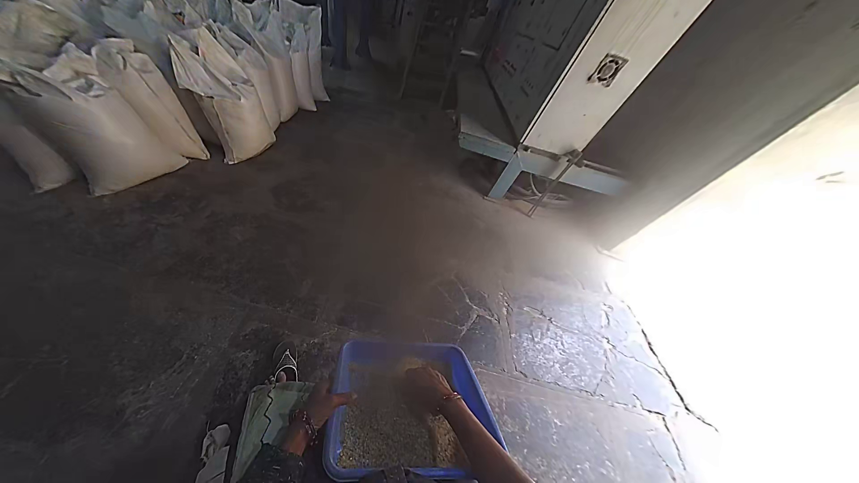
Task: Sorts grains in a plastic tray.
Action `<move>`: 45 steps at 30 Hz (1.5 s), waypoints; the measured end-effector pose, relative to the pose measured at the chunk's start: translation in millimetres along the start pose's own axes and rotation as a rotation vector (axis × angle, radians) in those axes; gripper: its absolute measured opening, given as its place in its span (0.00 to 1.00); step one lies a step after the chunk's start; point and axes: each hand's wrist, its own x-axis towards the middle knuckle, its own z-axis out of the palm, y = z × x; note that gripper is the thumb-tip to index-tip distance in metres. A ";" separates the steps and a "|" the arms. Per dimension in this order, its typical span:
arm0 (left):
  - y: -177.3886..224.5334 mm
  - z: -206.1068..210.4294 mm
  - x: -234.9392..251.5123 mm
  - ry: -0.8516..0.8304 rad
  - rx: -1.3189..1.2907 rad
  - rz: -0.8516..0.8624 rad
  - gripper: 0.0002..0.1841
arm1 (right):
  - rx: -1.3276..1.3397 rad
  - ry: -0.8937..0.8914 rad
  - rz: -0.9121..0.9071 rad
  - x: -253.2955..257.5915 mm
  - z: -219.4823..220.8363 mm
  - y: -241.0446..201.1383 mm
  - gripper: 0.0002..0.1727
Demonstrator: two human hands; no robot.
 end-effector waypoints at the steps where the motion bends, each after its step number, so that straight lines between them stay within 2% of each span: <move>1: 0.2 -0.1 0.1 -0.003 0.002 -0.001 0.26 | 0.002 -0.001 0.002 0.8 0.4 0.3 0.27; 8: 2.1 0.1 -1.3 0.012 0.022 -0.023 0.24 | 0.002 -0.007 0.000 -1.3 -1.9 -1.3 0.22; 23: 0.4 -0.6 0.9 0.008 0.039 -0.006 0.24 | -0.005 -0.004 -0.007 -0.1 -0.8 0.1 0.26; 29: 2.2 0.3 -0.3 0.010 0.029 -0.007 0.26 | 0.005 -0.004 -0.006 -2.5 -2.4 -1.1 0.25; 45: 3.1 0.2 -1.6 0.009 0.040 0.000 0.23 | -0.022 0.008 0.012 -5.2 -4.2 -4.4 0.22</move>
